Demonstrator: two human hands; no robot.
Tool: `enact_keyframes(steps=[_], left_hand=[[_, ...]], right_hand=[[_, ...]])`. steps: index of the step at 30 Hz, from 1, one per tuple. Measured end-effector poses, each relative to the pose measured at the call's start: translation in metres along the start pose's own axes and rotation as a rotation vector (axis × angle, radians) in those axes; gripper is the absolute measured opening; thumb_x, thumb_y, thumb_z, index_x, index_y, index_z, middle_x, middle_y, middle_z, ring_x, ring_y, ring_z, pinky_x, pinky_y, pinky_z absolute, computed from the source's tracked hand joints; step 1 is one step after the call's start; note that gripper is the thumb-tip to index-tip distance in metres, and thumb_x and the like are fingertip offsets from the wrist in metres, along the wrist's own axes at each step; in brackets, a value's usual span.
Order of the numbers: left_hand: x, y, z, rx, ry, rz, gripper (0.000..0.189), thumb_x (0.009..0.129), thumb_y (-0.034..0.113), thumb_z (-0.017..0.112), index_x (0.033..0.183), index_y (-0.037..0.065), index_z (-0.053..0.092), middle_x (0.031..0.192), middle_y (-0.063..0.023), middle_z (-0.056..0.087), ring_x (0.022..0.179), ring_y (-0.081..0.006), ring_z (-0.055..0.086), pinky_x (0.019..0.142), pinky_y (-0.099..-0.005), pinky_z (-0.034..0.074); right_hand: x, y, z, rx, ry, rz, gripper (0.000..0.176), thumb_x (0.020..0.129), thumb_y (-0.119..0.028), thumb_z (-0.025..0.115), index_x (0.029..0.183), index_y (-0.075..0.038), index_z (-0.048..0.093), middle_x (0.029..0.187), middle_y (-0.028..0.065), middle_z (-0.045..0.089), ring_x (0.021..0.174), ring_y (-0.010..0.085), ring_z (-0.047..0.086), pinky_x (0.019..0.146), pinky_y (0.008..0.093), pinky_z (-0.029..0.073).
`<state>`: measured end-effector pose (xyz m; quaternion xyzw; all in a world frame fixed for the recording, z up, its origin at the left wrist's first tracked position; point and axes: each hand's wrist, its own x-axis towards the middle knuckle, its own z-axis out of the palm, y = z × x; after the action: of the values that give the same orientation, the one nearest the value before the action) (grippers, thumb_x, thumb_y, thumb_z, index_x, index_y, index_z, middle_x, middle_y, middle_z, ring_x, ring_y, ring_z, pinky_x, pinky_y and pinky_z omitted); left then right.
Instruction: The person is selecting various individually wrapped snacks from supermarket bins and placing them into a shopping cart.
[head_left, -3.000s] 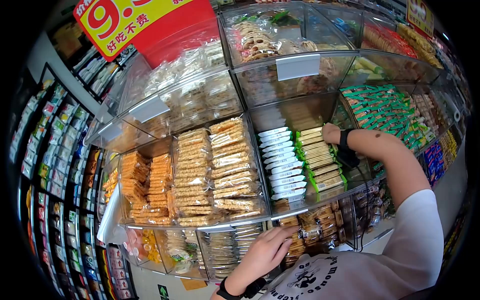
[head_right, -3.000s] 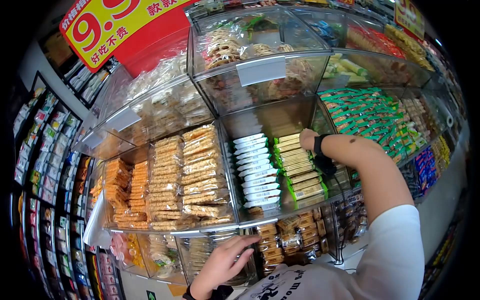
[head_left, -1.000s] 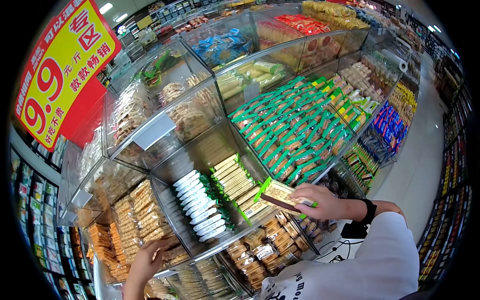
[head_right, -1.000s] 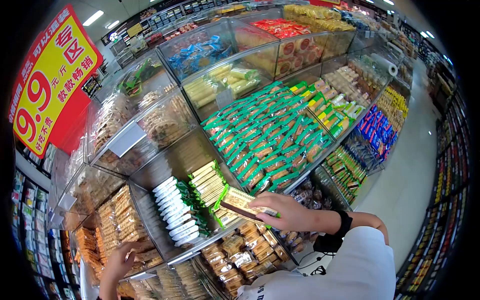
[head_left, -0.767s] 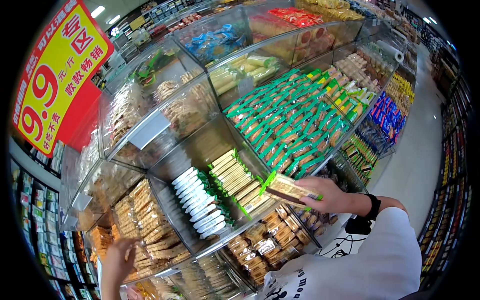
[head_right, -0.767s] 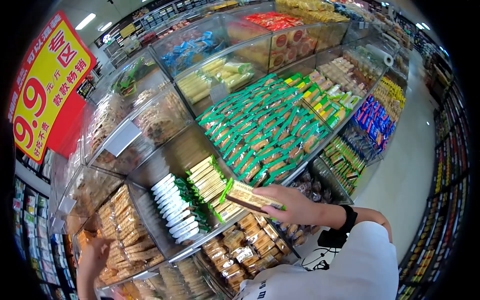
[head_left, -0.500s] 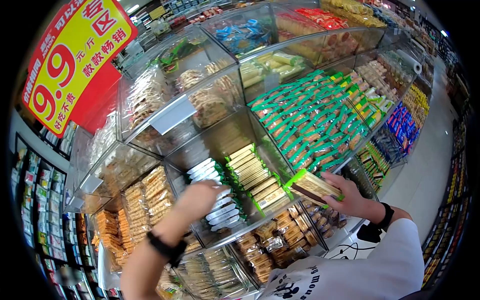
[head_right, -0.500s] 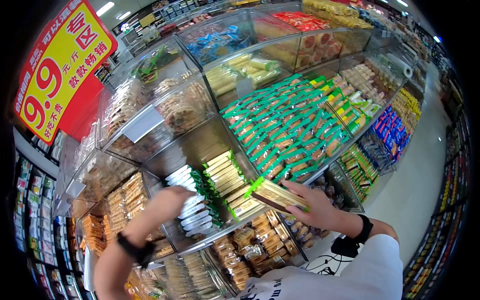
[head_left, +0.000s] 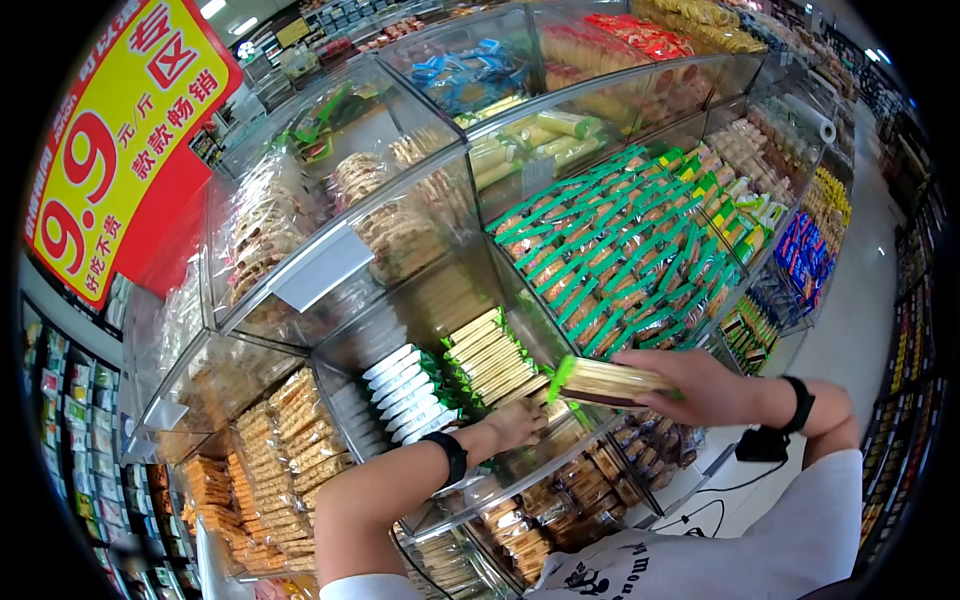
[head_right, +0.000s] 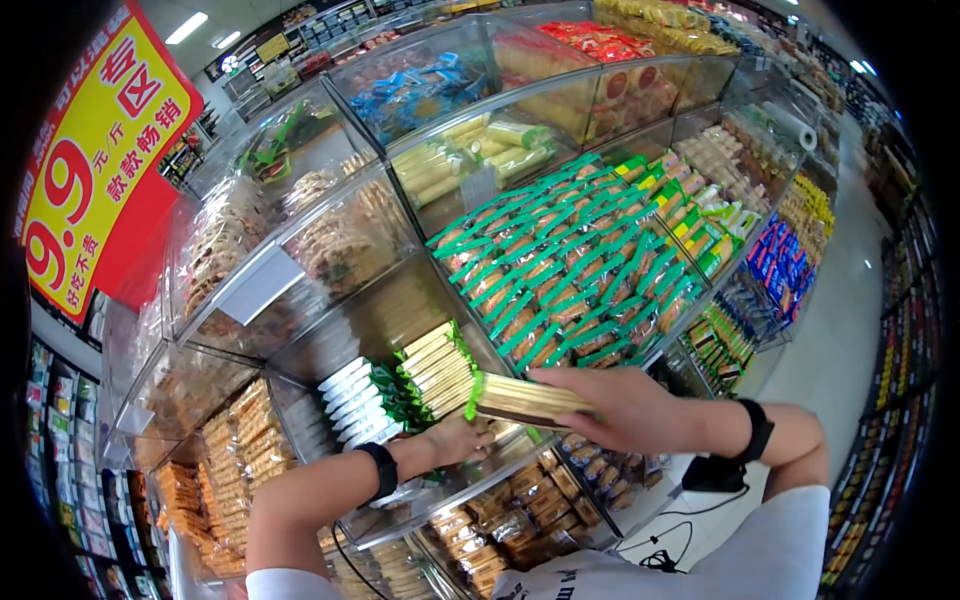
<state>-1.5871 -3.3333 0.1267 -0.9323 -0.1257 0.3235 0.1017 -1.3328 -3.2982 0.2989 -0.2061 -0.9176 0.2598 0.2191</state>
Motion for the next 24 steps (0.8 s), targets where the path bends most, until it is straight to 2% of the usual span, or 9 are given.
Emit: enact_keyframes(steps=[3,4,7,8,11,12,15,19,24], left_hand=[[-0.010,0.001,-0.008,0.065,0.054,0.051,0.022,0.076,0.027,0.043,0.097,0.029,0.049,0.105,0.0028,0.037,0.107,-0.0189,0.028,0.086,-0.0335,0.025],[-0.008,0.003,0.012,0.144,0.215,0.097,0.021,0.072,0.020,0.043,0.092,0.023,0.051,0.103,0.0012,0.038,0.106,-0.0159,0.028,0.090,-0.0350,0.018],[-0.010,0.010,0.000,0.329,0.028,-0.006,0.031,0.077,0.026,0.041,0.108,0.022,0.041,0.112,0.0037,0.038,0.110,-0.0167,0.024,0.091,-0.0347,0.017],[-0.008,0.010,-0.011,0.280,-0.159,-0.022,0.034,0.078,0.026,0.040,0.110,0.017,0.041,0.117,0.0035,0.038,0.114,-0.0161,0.022,0.094,-0.0370,0.014],[-0.008,0.006,0.012,-0.197,0.248,-0.277,0.036,0.079,0.025,0.038,0.114,0.018,0.040,0.122,0.0040,0.035,0.117,-0.0158,0.020,0.096,-0.0384,0.012],[-0.007,0.007,0.012,-0.037,0.284,-0.426,0.036,0.079,0.020,0.037,0.114,0.018,0.041,0.127,0.0044,0.029,0.118,-0.0150,0.020,0.097,-0.0376,0.011],[-0.025,-0.006,-0.002,0.167,0.105,-0.255,0.032,0.077,0.022,0.038,0.108,0.021,0.046,0.116,0.0070,0.037,0.112,-0.0133,0.024,0.094,-0.0348,0.012],[-0.048,-0.014,-0.023,0.123,-0.088,-0.260,0.031,0.076,0.024,0.039,0.106,0.028,0.046,0.110,0.0096,0.037,0.106,-0.0125,0.026,0.088,-0.0313,0.017],[-0.054,-0.022,-0.009,-0.090,-0.073,-0.293,0.036,0.077,0.023,0.040,0.112,0.034,0.041,0.111,0.0059,0.037,0.108,-0.0144,0.027,0.085,-0.0310,0.021]], right_hand=[[0.033,0.004,-0.003,0.073,-0.306,0.134,0.036,0.075,-0.014,0.049,0.109,-0.007,0.038,0.074,0.0142,0.055,0.067,0.0290,0.055,0.055,0.0339,0.043],[0.041,0.004,0.000,0.047,-0.273,0.079,0.026,0.075,-0.013,0.047,0.099,-0.005,0.040,0.069,0.0135,0.053,0.064,0.0285,0.054,0.054,0.0345,0.041],[0.067,0.001,0.001,0.145,-0.479,0.123,0.022,0.072,-0.009,0.046,0.092,-0.003,0.040,0.065,0.0136,0.051,0.061,0.0287,0.052,0.054,0.0363,0.040],[0.076,-0.005,-0.001,0.141,-0.569,0.111,0.021,0.069,-0.007,0.045,0.088,-0.002,0.038,0.063,0.0137,0.049,0.059,0.0285,0.051,0.054,0.0367,0.039],[0.093,0.002,0.015,0.147,-0.687,0.027,0.023,0.068,-0.006,0.047,0.088,-0.001,0.037,0.063,0.0147,0.050,0.060,0.0290,0.051,0.053,0.0370,0.038],[0.099,-0.007,0.011,0.090,-0.746,0.056,0.023,0.067,-0.004,0.046,0.087,0.000,0.037,0.066,0.0163,0.050,0.064,0.0299,0.052,0.056,0.0380,0.039],[0.110,-0.017,0.020,-0.045,-0.917,-0.008,0.025,0.066,-0.005,0.047,0.088,-0.002,0.037,0.070,0.0145,0.049,0.067,0.0328,0.050,0.056,0.0398,0.037],[0.102,-0.017,0.039,-0.169,-0.704,-0.676,0.023,0.062,-0.007,0.049,0.082,-0.003,0.040,0.077,0.0097,0.047,0.075,0.0278,0.049,0.063,0.0370,0.038],[0.120,-0.016,0.059,-0.493,-0.626,-1.247,0.012,0.064,-0.015,0.048,0.074,-0.008,0.045,0.078,0.0062,0.046,0.074,0.0189,0.049,0.062,0.0304,0.038]])
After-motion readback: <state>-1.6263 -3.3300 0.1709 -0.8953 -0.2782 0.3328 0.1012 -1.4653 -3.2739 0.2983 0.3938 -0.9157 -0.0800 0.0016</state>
